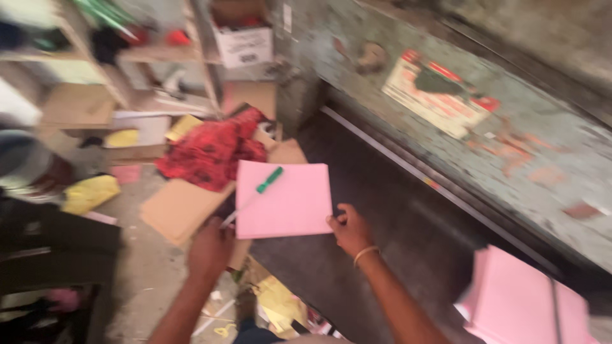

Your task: The person folds pink sheets of paper in half by hand on a workbench. They repeatedly pick up a sheet, fold it, and place it onto a growing stack. The task is performed continuously throughout the clip.

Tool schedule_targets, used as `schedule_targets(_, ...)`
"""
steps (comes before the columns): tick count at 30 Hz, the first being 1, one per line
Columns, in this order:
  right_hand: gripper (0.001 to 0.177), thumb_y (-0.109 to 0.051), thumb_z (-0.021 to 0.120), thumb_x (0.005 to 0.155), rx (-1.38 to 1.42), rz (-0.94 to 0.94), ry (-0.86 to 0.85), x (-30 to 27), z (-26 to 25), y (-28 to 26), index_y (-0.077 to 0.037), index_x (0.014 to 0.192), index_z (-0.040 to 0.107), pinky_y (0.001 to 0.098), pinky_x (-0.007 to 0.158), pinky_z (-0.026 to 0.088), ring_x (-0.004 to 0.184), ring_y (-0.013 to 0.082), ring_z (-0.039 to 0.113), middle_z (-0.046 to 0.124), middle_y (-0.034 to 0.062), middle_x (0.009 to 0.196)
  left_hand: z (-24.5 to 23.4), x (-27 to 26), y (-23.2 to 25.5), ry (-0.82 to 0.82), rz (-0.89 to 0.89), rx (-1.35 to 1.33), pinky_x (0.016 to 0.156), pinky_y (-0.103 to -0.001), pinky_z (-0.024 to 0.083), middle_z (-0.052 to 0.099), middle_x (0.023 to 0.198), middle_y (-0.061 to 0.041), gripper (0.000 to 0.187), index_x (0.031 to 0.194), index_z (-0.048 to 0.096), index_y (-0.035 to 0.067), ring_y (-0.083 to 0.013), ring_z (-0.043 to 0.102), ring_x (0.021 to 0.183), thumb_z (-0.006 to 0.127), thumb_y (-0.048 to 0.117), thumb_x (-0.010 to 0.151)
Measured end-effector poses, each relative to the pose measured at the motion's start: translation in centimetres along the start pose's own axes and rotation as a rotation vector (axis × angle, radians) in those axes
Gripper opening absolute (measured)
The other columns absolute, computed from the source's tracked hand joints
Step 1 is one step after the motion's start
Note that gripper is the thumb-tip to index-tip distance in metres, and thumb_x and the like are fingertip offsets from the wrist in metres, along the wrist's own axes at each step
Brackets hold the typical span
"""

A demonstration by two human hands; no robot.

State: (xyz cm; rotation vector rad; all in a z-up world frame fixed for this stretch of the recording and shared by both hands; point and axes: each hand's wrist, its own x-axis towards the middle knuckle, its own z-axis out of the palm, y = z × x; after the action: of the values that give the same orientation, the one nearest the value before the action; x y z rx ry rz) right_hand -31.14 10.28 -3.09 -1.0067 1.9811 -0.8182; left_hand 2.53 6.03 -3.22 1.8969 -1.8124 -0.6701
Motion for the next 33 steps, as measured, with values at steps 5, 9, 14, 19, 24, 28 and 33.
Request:
schedule_targets(5, 0.023, -0.022, 0.076, 0.086, -0.19, -0.306, 0.329, -9.6, -7.5, 5.9, -0.007, 0.103, 0.075, 0.0334, 0.069, 0.06, 0.076, 0.0221, 0.077, 0.078, 0.0105, 0.091, -0.5, -0.4, -1.0, 0.066, 0.065, 0.287, 0.078, -0.056, 0.055, 0.07, 0.109, -0.018, 0.041, 0.108, 0.069, 0.013, -0.043, 0.07, 0.091, 0.071, 0.047, 0.086)
schedule_targets(9, 0.014, -0.018, 0.073, 0.087, -0.225, -0.18, 0.682, -15.9, -15.0, 9.8, -0.006, 0.096, 0.075, 0.0333, 0.067, 0.059, 0.072, 0.0251, 0.077, 0.075, 0.0131, 0.085, -1.4, -0.4, -0.4, -0.081, 0.043, 0.456, 0.08, -0.055, 0.057, 0.077, 0.096, -0.016, 0.035, 0.105, 0.074, 0.017, -0.0407, 0.073, 0.091, 0.067, 0.05, 0.094)
schedule_targets(14, 0.016, -0.02, 0.073, 0.089, -0.692, -0.149, 0.91, -18.5, -22.3, 11.7, -0.01, 0.102, 0.073, 0.0443, 0.087, 0.056, 0.094, 0.0318, 0.069, 0.074, 0.0105, 0.1, -0.7, -1.3, 0.0, -0.016, 0.167, 0.488, 0.071, -0.05, 0.057, 0.076, 0.089, -0.011, 0.031, 0.109, 0.075, 0.018, -0.0356, 0.074, 0.085, 0.063, 0.046, 0.101)
schedule_targets(19, 0.051, -0.048, 0.081, 0.074, -0.939, 0.073, 0.817, -17.9, -22.4, 11.0, -0.013, 0.109, 0.071, 0.0493, 0.089, 0.053, 0.105, 0.0347, 0.063, 0.068, 0.0122, 0.114, -1.1, -0.3, -0.7, -0.011, 0.223, 0.536, 0.075, -0.051, 0.057, 0.076, 0.084, -0.013, 0.028, 0.111, 0.075, 0.02, -0.0368, 0.073, 0.078, 0.061, 0.042, 0.103)
schedule_targets(24, 0.045, -0.043, 0.081, 0.074, -0.969, 0.223, 0.813, -17.0, -20.8, 9.9, -0.015, 0.107, 0.071, 0.0481, 0.084, 0.056, 0.103, 0.0337, 0.066, 0.068, 0.0088, 0.113, -1.4, 0.9, -1.0, 0.005, 0.181, 0.607, 0.072, -0.051, 0.058, 0.075, 0.083, -0.015, 0.035, 0.1, 0.072, 0.015, -0.0389, 0.073, 0.076, 0.056, 0.043, 0.113)
schedule_targets(28, 0.037, -0.042, 0.079, 0.079, -0.916, 0.31, 0.739, -16.4, -21.9, 9.8, -0.017, 0.105, 0.073, 0.0463, 0.079, 0.059, 0.092, 0.0338, 0.072, 0.072, 0.0085, 0.109, -1.5, 1.1, -0.1, -0.019, 0.172, 0.582, 0.076, -0.053, 0.058, 0.076, 0.085, -0.015, 0.039, 0.099, 0.073, 0.014, -0.0391, 0.073, 0.078, 0.056, 0.047, 0.111)
schedule_targets(33, 0.033, -0.043, 0.08, 0.078, -0.834, 0.282, 0.706, -16.1, -23.8, 11.0, -0.018, 0.099, 0.079, 0.0448, 0.079, 0.059, 0.088, 0.0316, 0.074, 0.077, 0.0086, 0.098, -2.9, 0.3, 1.7, -0.088, 0.079, 0.545, 0.078, -0.053, 0.058, 0.076, 0.092, -0.017, 0.042, 0.112, 0.077, 0.016, -0.0416, 0.073, 0.089, 0.063, 0.053, 0.097)
